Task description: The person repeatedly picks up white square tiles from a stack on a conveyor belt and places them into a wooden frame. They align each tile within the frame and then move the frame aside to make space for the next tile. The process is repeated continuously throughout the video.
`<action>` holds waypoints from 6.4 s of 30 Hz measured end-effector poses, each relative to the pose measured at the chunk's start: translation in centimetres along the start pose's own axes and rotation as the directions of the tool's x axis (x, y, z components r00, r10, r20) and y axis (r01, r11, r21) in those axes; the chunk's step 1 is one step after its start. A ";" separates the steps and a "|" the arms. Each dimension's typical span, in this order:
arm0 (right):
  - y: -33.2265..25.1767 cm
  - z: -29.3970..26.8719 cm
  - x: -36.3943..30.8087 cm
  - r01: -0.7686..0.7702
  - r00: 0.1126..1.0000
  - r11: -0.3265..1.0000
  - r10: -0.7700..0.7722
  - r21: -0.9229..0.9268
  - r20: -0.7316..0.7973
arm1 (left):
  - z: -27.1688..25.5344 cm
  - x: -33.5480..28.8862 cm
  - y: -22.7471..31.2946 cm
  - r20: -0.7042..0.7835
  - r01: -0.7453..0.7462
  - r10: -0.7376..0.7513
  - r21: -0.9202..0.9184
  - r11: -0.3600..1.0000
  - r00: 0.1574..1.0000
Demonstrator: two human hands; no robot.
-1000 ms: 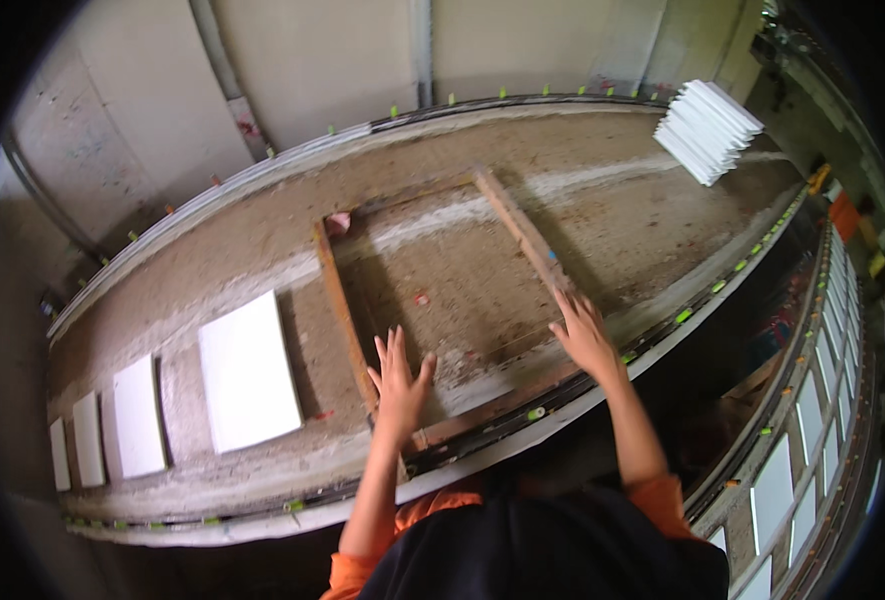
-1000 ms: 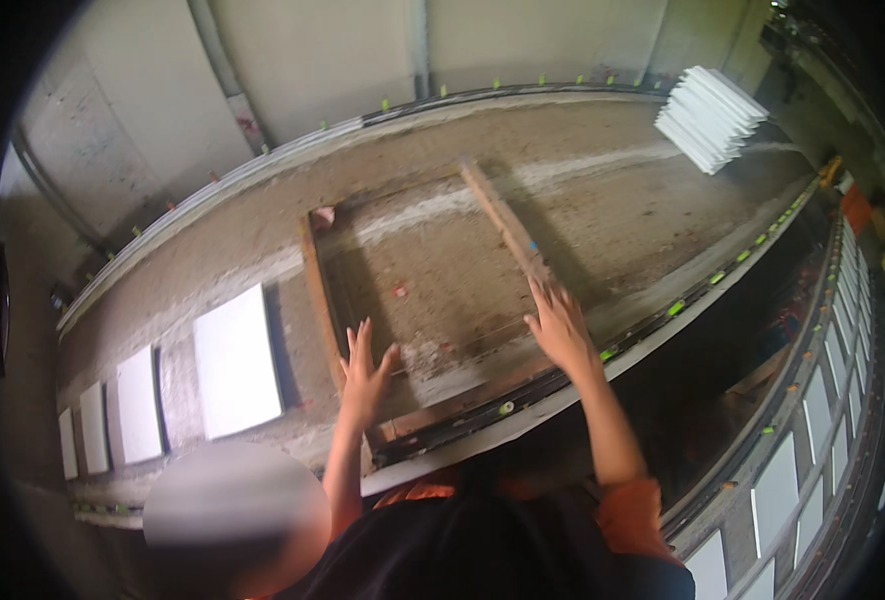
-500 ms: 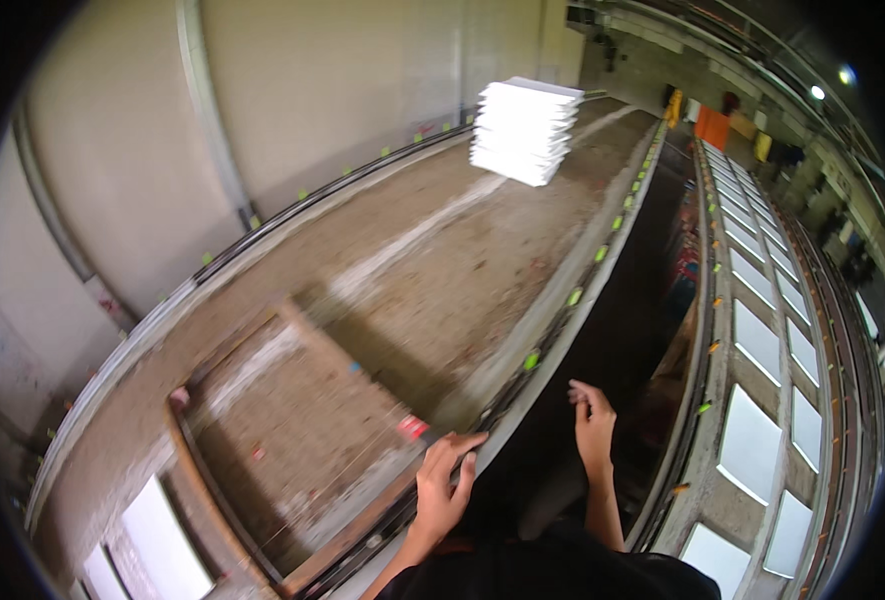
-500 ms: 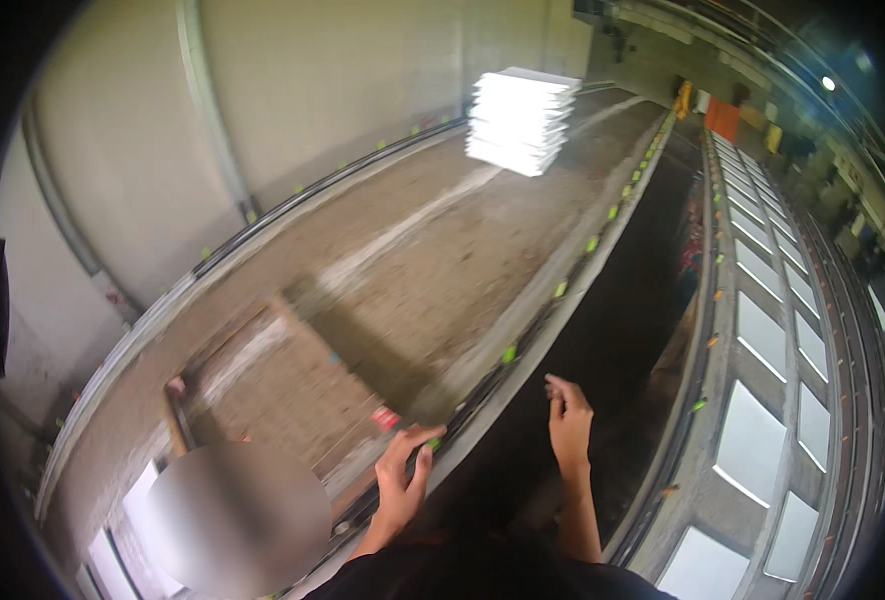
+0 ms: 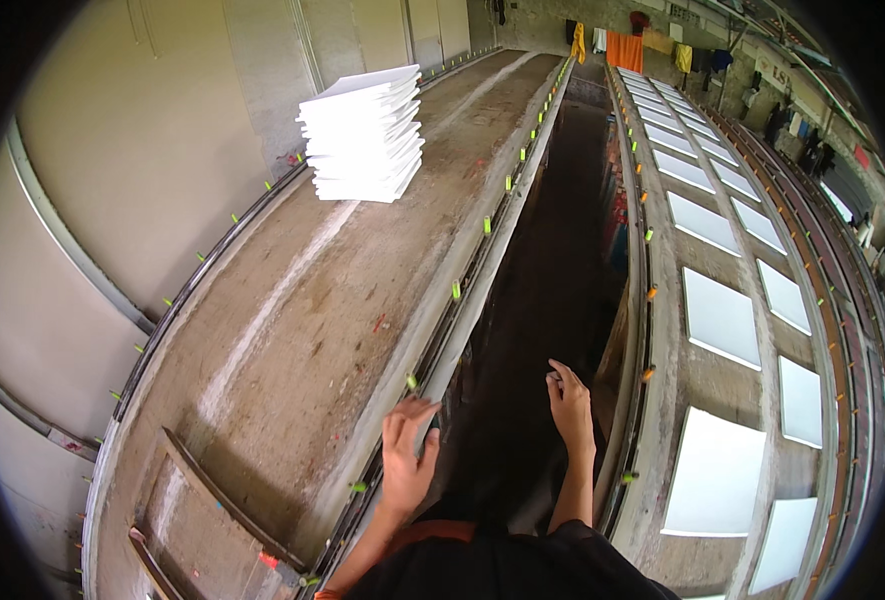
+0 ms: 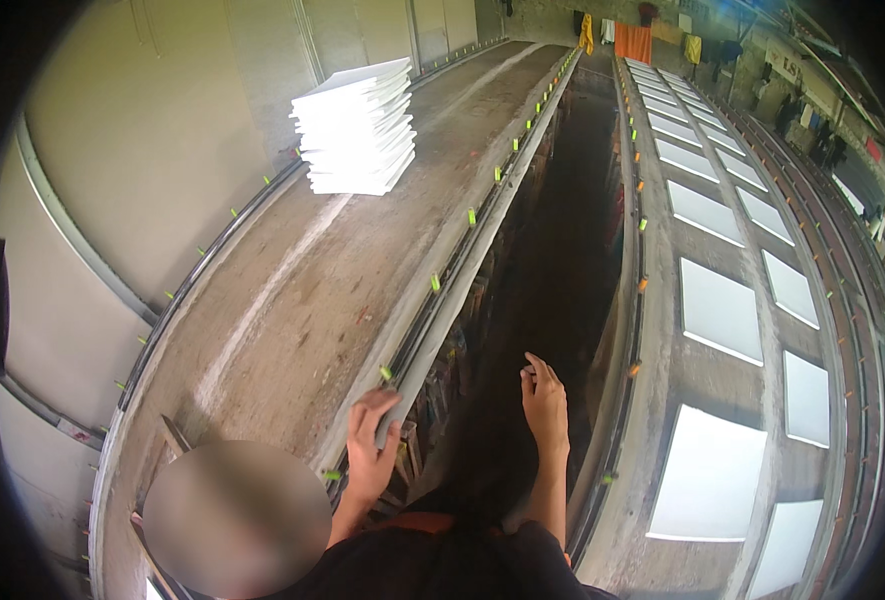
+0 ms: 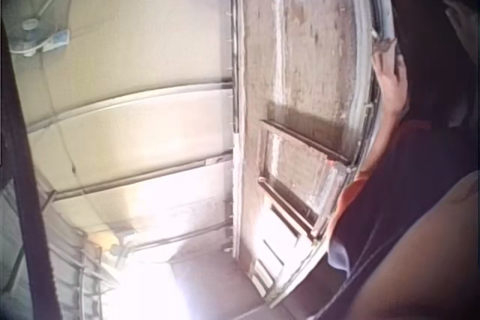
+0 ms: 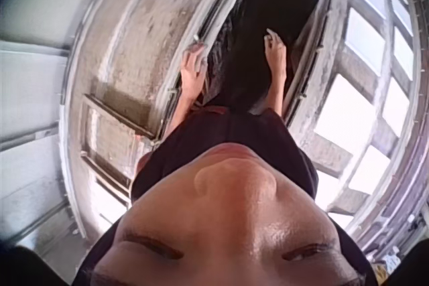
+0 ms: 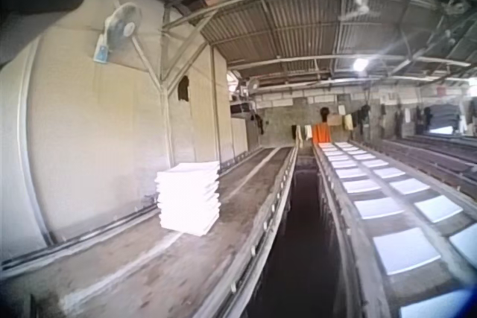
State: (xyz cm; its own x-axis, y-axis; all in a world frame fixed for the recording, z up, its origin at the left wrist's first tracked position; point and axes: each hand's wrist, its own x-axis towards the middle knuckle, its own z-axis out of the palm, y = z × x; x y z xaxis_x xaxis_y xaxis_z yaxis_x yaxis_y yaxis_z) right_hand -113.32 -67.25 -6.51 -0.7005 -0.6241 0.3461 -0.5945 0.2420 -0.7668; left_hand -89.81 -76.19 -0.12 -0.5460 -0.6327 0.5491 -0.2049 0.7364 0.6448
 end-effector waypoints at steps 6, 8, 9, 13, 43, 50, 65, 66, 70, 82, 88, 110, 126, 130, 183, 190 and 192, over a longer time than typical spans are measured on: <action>0.0 3.2 9.8 0.146 0.989 0.972 -0.141 0.183 -0.040 | 2.6 6.5 -4.0 -0.129 0.203 -0.201 -0.004 0.979 0.971; 0.0 4.5 13.6 0.204 0.979 0.958 -0.201 0.202 -0.034 | 3.6 8.0 -5.3 -0.170 0.297 -0.291 0.008 0.955 0.942; -0.1 5.1 15.8 0.241 0.970 0.951 -0.240 0.196 -0.031 | 4.1 9.0 -5.9 -0.193 0.333 -0.329 -0.013 0.943 0.924; -0.5 7.2 23.9 0.395 0.905 0.903 -0.414 0.170 0.096 | 4.7 14.1 -7.3 -0.185 0.420 -0.408 0.029 0.907 0.894; -12.5 30.1 80.8 0.548 0.668 0.611 -0.731 0.571 0.140 | 10.2 60.5 -21.2 -0.757 0.574 -0.236 0.216 0.790 0.609; -13.0 30.6 80.8 0.540 0.690 0.477 -0.723 0.694 -0.040 | 12.3 64.6 -23.0 -0.879 0.607 -0.262 0.039 0.794 0.398; -17.6 24.0 68.5 -0.319 0.526 0.202 -0.775 0.926 0.350 | 9.6 54.2 -16.5 -0.917 -0.248 -0.397 -0.392 0.886 0.034; -18.3 23.8 66.9 -0.453 0.446 0.224 -0.781 0.863 0.437 | 9.0 51.9 -15.8 -0.918 -0.253 -0.395 -0.384 0.888 0.006; -21.1 23.8 58.7 -0.637 0.067 0.436 -0.790 0.636 0.609 | 7.6 41.8 -11.5 -0.926 -0.201 -0.361 -0.335 0.920 -0.110; -27.3 23.2 19.9 -0.544 -0.531 0.796 -0.572 0.267 0.625 | 5.3 8.7 1.2 -0.873 0.119 -0.014 -0.082 0.989 -0.487; -28.7 23.0 6.6 -0.538 -0.629 0.815 -0.559 0.216 0.540 | 3.3 -2.7 4.2 -0.802 0.420 0.084 -0.218 0.881 -0.592; -36.2 29.1 -15.6 -0.567 -0.409 0.777 -0.555 0.274 0.725 | -20.6 -28.0 3.5 -0.931 0.618 -0.361 -0.319 0.719 -0.060; -41.3 34.2 -28.7 -0.417 0.286 0.751 -0.427 0.512 0.858 | -43.9 -39.8 -0.7 -0.572 0.836 -0.666 0.068 0.544 0.480; -41.5 34.7 -31.1 -0.503 0.199 0.768 -0.344 0.397 0.918 | -46.8 -44.7 -3.7 -0.488 0.766 -0.609 0.236 0.598 0.625; -36.7 38.4 -38.0 0.761 0.391 0.605 -0.715 0.233 0.580 | -43.5 -43.6 -11.0 -0.240 0.439 -0.704 0.891 0.113 0.669; -37.6 38.3 -38.9 0.910 0.288 0.398 -0.811 0.119 0.509 | -41.8 -43.9 -11.3 -0.243 0.477 -0.653 0.855 0.206 0.717; -37.8 38.4 -39.1 0.919 0.174 0.320 -0.853 0.231 0.492 | -40.3 -43.8 -11.5 -0.229 0.475 -0.591 0.826 0.302 0.773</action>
State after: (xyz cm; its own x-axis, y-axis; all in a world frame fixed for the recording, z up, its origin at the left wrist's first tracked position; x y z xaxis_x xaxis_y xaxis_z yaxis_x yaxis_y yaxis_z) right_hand -48.32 -80.52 -11.80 0.5796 -0.6805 0.4484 -0.7428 -0.6674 -0.0526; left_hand -30.83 -66.59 -10.11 -0.1154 -0.9795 0.1650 -0.9927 0.1197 0.0163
